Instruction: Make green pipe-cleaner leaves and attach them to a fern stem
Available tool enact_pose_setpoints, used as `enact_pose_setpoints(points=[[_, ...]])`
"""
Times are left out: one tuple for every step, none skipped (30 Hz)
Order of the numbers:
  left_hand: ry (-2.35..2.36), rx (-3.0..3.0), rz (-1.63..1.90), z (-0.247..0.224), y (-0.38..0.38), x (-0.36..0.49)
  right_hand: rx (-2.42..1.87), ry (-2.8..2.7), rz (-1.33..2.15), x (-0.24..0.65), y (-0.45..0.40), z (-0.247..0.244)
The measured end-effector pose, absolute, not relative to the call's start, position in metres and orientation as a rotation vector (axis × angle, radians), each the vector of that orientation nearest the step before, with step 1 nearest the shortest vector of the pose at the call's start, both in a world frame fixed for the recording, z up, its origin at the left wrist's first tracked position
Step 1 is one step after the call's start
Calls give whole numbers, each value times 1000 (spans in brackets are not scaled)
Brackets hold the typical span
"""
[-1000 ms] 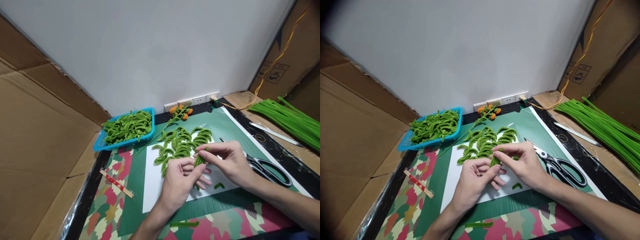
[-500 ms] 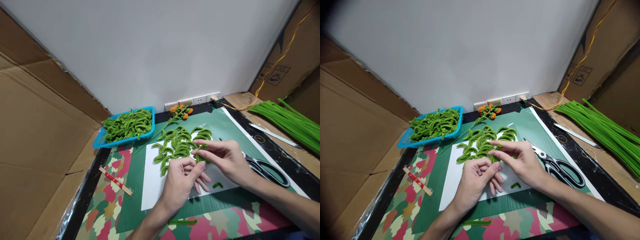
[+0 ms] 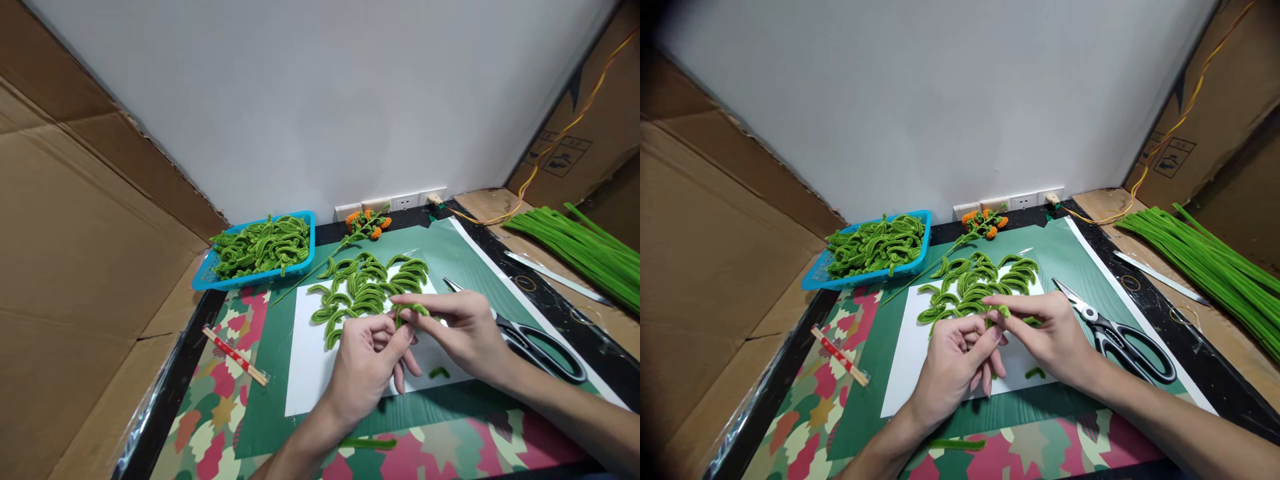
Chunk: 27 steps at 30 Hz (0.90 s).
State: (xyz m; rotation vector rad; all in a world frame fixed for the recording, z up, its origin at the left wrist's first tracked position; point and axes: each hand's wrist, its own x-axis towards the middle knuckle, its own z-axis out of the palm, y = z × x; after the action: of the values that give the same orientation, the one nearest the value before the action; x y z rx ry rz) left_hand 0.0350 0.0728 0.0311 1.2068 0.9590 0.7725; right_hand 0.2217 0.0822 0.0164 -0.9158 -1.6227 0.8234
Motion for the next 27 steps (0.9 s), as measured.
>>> enact_pose_setpoints(points=[[970, 1222, 777, 31, 72, 34, -873, -1699, 686, 224, 81, 16], [980, 1234, 782, 31, 71, 34, -825, -1772, 554, 225, 80, 15], [986, 1241, 785, 31, 71, 33, -781, -1832, 437, 227, 79, 15], [989, 1242, 783, 31, 71, 32, -746, -1878, 342, 228, 79, 15], [984, 1237, 771, 31, 71, 32, -727, -1905, 273, 229, 78, 16], [970, 1231, 751, 31, 72, 31, -718, -1920, 226, 230, 78, 17], [956, 1227, 733, 31, 73, 31, -718, -1926, 205, 230, 79, 18], [948, 1224, 721, 32, 74, 31, -729, -1926, 209, 230, 79, 19], [944, 1220, 716, 32, 74, 31, -749, -1917, 229, 231, 80, 20], [947, 1217, 715, 32, 75, 31, -771, -1900, 246, 231, 80, 21], [956, 1216, 716, 32, 75, 32, -788, -1885, 252, 232, 81, 21], [968, 1215, 720, 33, 75, 32, -791, -1881, 239, 232, 81, 21], [975, 1218, 722, 34, 75, 32, -786, -1892, 211, 233, 81, 21], [978, 1226, 724, 35, 75, 32, -766, -1912, 170, 234, 81, 20], [980, 1239, 726, 35, 76, 33, -737, -1938, 128, 234, 81, 19], [983, 1250, 729, 36, 76, 32, -709, -1967, 93, 235, 81, 17], [987, 1257, 731, 37, 76, 32, -687, -1988, 63, 235, 81, 16], [992, 1259, 731, 37, 76, 32, -675, -1997, 34, 234, 81, 14], [999, 1259, 730, 38, 77, 31, -679, -1995, 9, 234, 81, 13], [1006, 1258, 726, 38, 77, 31, -699, -1981, -9, 233, 81, 12], [1009, 1262, 722, 37, 77, 31, -732, -1960, -11, 233, 82, 12], [1013, 1274, 721, 37, 77, 31, -766, -1930, 1, 232, 83, 13], [1017, 1293, 720, 36, 77, 31, -790, -1903, 25, 232, 83, 13], [1019, 1315, 721, 36, 77, 30, -802, -1886, 54, 231, 84, 15], [1019, 1336, 722, 36, 76, 30, -801, -1879, 81, 231, 84, 16], [1017, 1357, 726, 36, 76, 29, -793, -1881, 107, 231, 84, 17], [1016, 1378, 731, 36, 76, 29, -786, -1887, 129, 231, 83, 19]])
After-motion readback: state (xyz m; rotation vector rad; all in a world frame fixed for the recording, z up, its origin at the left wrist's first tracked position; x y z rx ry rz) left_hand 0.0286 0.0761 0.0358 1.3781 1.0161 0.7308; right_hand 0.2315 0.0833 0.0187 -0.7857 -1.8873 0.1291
